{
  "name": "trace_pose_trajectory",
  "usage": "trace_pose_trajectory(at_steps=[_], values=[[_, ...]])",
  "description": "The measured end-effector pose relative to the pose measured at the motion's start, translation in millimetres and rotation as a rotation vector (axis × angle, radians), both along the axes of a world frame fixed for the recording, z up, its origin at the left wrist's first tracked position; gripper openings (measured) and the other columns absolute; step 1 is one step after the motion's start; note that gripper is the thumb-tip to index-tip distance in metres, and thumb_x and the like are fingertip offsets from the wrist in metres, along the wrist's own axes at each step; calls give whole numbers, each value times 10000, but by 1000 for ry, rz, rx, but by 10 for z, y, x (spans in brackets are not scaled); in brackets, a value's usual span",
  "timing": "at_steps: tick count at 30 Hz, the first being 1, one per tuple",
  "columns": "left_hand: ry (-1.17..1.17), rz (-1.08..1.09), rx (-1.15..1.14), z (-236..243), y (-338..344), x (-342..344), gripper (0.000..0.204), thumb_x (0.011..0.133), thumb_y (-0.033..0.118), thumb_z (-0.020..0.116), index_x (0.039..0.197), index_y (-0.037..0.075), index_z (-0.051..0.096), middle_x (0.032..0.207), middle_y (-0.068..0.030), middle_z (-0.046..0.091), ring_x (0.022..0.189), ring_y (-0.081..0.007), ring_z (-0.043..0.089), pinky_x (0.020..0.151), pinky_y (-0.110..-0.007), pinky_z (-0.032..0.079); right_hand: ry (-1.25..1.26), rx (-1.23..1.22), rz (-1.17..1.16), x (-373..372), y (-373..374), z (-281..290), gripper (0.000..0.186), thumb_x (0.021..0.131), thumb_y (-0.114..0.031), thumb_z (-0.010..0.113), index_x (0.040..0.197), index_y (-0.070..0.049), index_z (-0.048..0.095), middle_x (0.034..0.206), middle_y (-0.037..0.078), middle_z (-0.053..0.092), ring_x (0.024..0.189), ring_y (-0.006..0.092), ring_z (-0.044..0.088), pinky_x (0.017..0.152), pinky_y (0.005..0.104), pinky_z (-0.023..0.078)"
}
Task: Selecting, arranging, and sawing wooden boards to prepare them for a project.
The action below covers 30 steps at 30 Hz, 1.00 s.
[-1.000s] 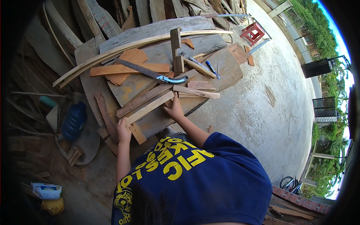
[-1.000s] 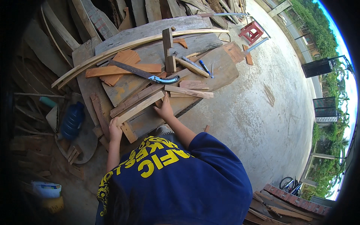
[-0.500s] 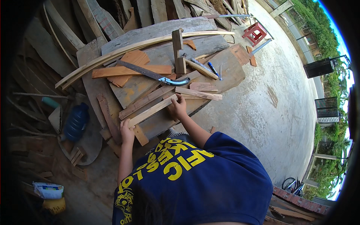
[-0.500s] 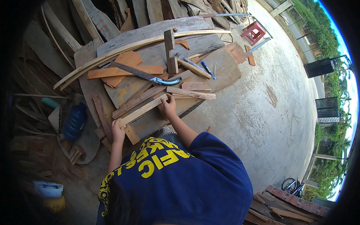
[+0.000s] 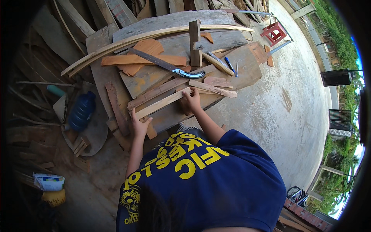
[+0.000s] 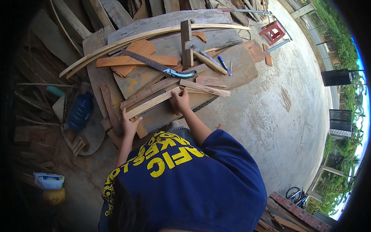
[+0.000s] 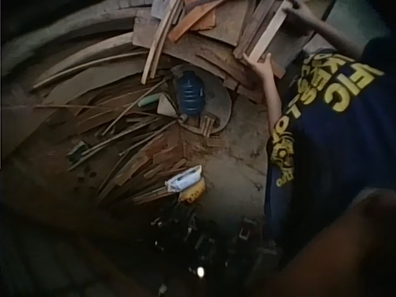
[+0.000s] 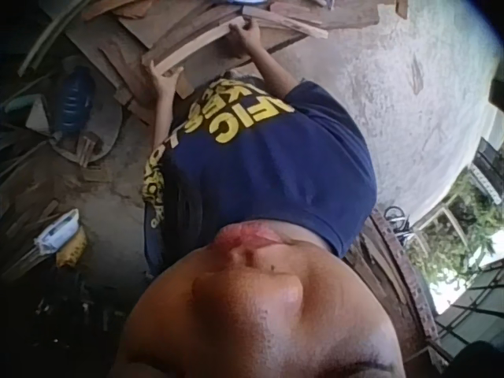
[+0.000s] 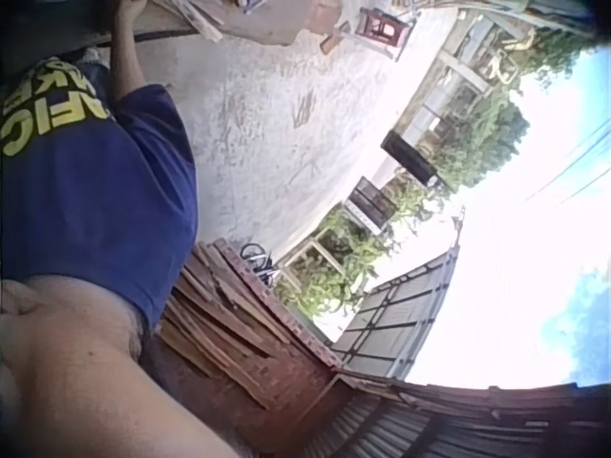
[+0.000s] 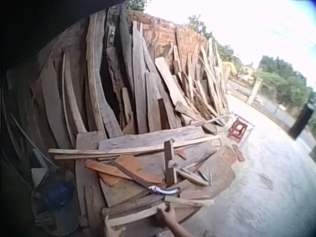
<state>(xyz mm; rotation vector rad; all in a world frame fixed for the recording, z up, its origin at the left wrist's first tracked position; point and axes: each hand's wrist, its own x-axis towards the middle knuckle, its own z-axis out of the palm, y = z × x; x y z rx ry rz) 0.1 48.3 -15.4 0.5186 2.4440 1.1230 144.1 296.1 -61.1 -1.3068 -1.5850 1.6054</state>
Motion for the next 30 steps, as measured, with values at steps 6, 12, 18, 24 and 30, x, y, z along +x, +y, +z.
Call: trace_pose_trajectory(at_steps=[6, 12, 18, 24, 30], values=[[-88, 210, 146, -106, 29, 224, 1139, 634, 173, 824, 1420, 76, 5, 1356, -280, 325, 1262, -371, 359, 1035, -421, 317, -277, 187, -42, 51, -187, 146, 708, 791, -315, 666, 1319, 10, 326, 1038, 207, 578, 932, 328, 579, 816, 394, 455], [-136, 271, 143, -250, -29, 290, 1067, 655, 211, 816, 1398, 27, 74, 1338, -253, 347, 1230, -347, 395, 1013, -395, 333, -459, 327, 193, 57, -224, 370, 1006, 639, -400, 789, 1390, -28, 233, 1315, 232, 430, 1177, 365, 465, 964, 405, 402], [-344, 259, 193, -447, -71, 259, 648, 704, 172, 783, 1211, 1, 417, 1153, -134, 539, 1050, -233, 536, 891, -346, 433, -383, 362, 315, 81, -208, 347, 1122, 579, -313, 836, 1424, -89, 133, 1357, 248, 360, 1216, 381, 417, 986, 409, 392], [-255, 240, 201, -556, -108, 278, 587, 733, 155, 750, 1195, 7, 420, 1097, -126, 569, 997, -223, 563, 858, -337, 446, -355, 169, 341, 149, -222, 263, 997, 657, -118, 688, 1442, -150, 75, 1243, 282, 467, 1109, 423, 503, 918, 423, 441], [-121, 222, 113, -572, -115, 312, 550, 740, 150, 734, 1165, 3, 418, 1078, -150, 570, 968, -238, 568, 837, -348, 451, -389, 256, 296, 165, -177, 262, 859, 667, -121, 620, 1418, -157, 203, 1119, 269, 571, 974, 381, 605, 830, 399, 495]])
